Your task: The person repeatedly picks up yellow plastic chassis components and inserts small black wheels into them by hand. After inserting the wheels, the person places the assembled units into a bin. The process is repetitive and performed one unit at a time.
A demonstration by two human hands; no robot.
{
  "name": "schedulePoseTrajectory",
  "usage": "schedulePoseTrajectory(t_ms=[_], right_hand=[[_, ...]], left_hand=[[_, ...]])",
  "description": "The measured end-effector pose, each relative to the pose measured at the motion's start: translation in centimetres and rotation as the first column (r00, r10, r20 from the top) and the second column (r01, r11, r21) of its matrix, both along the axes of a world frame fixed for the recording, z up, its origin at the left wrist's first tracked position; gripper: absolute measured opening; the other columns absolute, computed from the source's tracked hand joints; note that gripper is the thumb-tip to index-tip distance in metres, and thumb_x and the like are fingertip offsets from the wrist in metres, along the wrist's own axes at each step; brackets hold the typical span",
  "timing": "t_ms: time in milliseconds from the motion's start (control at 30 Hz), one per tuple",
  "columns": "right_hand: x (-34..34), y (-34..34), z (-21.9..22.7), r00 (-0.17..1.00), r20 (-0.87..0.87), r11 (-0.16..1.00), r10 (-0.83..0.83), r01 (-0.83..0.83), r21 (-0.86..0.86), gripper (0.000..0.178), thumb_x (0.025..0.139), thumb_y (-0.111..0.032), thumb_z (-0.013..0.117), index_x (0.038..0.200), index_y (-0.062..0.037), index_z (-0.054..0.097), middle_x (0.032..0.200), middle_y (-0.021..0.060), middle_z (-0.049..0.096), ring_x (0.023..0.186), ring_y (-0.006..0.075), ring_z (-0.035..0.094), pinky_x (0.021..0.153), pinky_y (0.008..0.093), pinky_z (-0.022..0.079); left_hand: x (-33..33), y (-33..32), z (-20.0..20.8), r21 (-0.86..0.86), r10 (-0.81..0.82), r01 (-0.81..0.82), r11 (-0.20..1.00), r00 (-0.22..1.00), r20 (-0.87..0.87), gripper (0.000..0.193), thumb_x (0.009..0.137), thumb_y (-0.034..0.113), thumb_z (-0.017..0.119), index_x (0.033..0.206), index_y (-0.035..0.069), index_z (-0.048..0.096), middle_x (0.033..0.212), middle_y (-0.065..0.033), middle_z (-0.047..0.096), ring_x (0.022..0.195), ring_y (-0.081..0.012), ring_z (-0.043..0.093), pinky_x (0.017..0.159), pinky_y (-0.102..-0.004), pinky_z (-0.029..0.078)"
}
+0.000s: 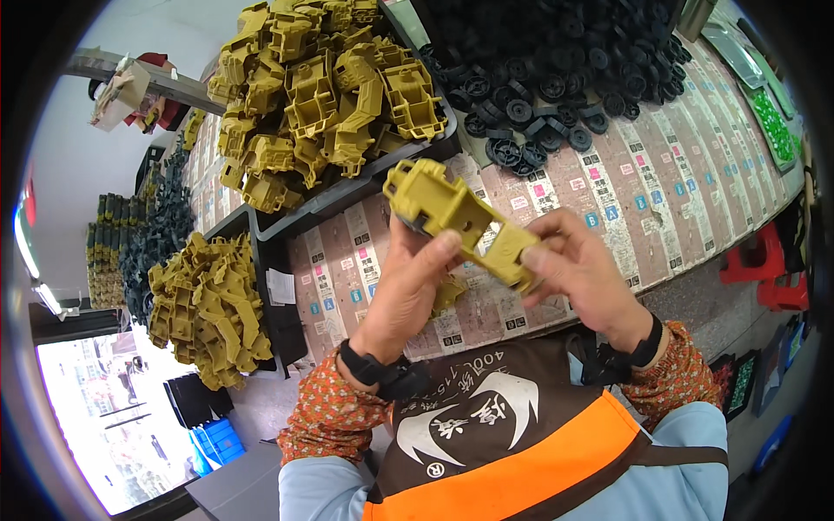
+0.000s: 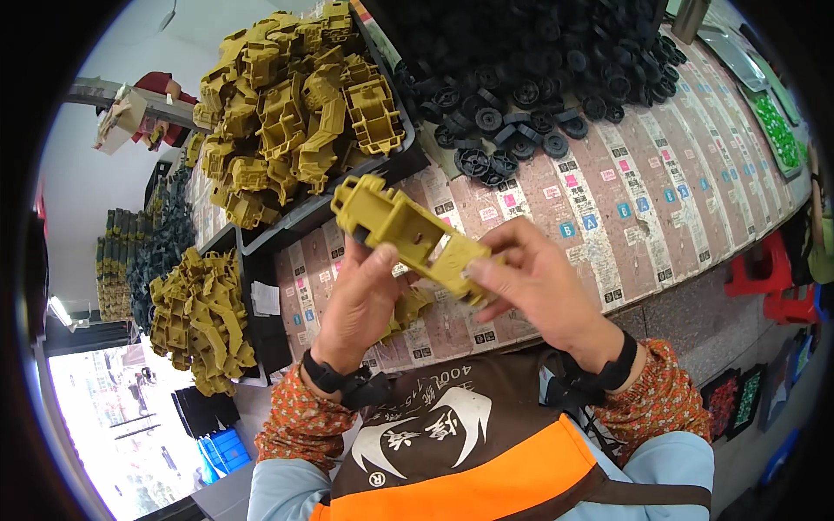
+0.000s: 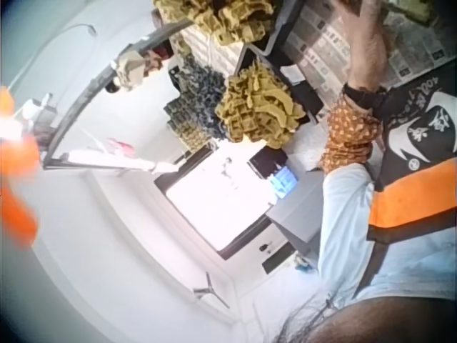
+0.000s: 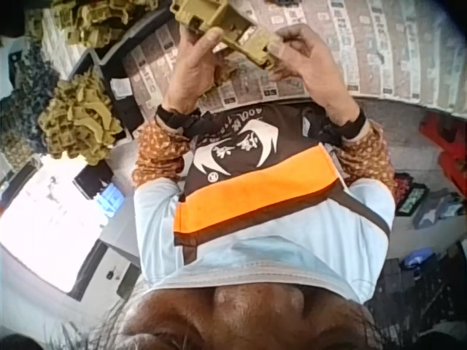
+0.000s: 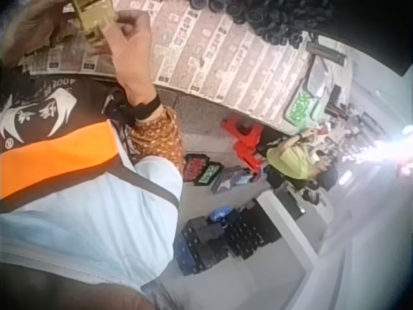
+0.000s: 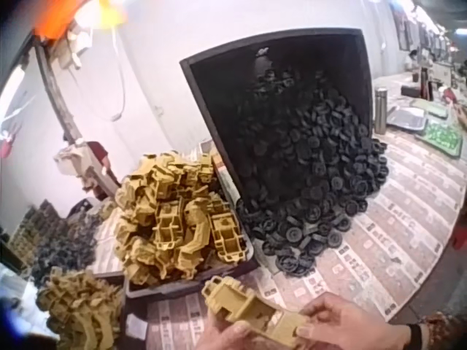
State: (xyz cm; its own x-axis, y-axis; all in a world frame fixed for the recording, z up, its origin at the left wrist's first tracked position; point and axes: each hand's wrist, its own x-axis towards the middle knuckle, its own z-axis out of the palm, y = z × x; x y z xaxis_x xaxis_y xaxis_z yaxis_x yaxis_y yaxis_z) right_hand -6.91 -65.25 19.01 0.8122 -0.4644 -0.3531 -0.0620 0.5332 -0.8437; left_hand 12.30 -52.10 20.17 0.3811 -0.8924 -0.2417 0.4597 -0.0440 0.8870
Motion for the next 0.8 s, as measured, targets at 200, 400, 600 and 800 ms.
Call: schedulePoseTrajectory(t_ms=[200, 400, 600, 800], right_hand=[[3.4, -8.4, -2.3, 0.980, -0.159, 0.160, -0.121, -0.139, -0.977, 0.019, 0.090, -0.008, 0.069, 0.108, -0.0056, 0.074, 0.103, 0.0111, 0.065, 0.097, 0.0265, 0.067, 0.072, 0.0376, 0.055], [6.1, -12.3, -4.5, 0.958, -0.227, -0.221, -0.174, -0.263, -0.939, 0.027, 0.084, 0.002, 0.065, 0.109, -0.0070, 0.071, 0.105, 0.0091, 0.058, 0.102, 0.0300, 0.060, 0.082, 0.0423, 0.054], [4.2, -10.9, -3.4, 0.967, -0.236, -0.114, -0.096, -0.247, -0.962, 0.025, 0.082, 0.004, 0.066, 0.104, -0.0024, 0.057, 0.104, 0.0132, 0.060, 0.099, 0.0355, 0.061, 0.080, 0.0427, 0.054], [3.7, -5.3, -0.5, 0.990, -0.126, 0.798, -0.069, -0.021, -0.602, 0.020, 0.093, 0.003, 0.068, 0.110, -0.0006, 0.059, 0.093, 0.0070, 0.067, 0.084, 0.0152, 0.069, 0.074, 0.0282, 0.057]], left_hand=[[0.5, -0.2, 0.7, -0.038, 0.088, -0.094, 0.995, 0.986, -0.143, 0.051, 0.105, 0.036, 0.059, 0.146, 0.011, 0.044, 0.133, -0.0099, 0.060, 0.120, -0.0263, 0.064, 0.106, -0.0570, 0.052], [1.1, 0.6, -0.5, 0.034, 0.010, -0.002, 0.999, 0.973, -0.230, 0.047, 0.102, 0.028, 0.063, 0.141, 0.009, 0.047, 0.123, -0.0098, 0.061, 0.111, -0.0281, 0.067, 0.099, -0.0608, 0.057], [0.8, 0.7, -1.2, 0.084, 0.067, -0.051, 0.995, 0.979, -0.194, 0.052, 0.104, 0.037, 0.064, 0.142, 0.008, 0.046, 0.118, -0.0080, 0.063, 0.104, -0.0232, 0.069, 0.090, -0.0452, 0.062], [-0.6, -0.2, -0.5, 0.112, 0.025, -0.015, 0.994, 0.996, -0.086, 0.056, 0.102, 0.034, 0.067, 0.146, 0.012, 0.039, 0.122, -0.0059, 0.060, 0.107, -0.0174, 0.065, 0.089, -0.0356, 0.060]])
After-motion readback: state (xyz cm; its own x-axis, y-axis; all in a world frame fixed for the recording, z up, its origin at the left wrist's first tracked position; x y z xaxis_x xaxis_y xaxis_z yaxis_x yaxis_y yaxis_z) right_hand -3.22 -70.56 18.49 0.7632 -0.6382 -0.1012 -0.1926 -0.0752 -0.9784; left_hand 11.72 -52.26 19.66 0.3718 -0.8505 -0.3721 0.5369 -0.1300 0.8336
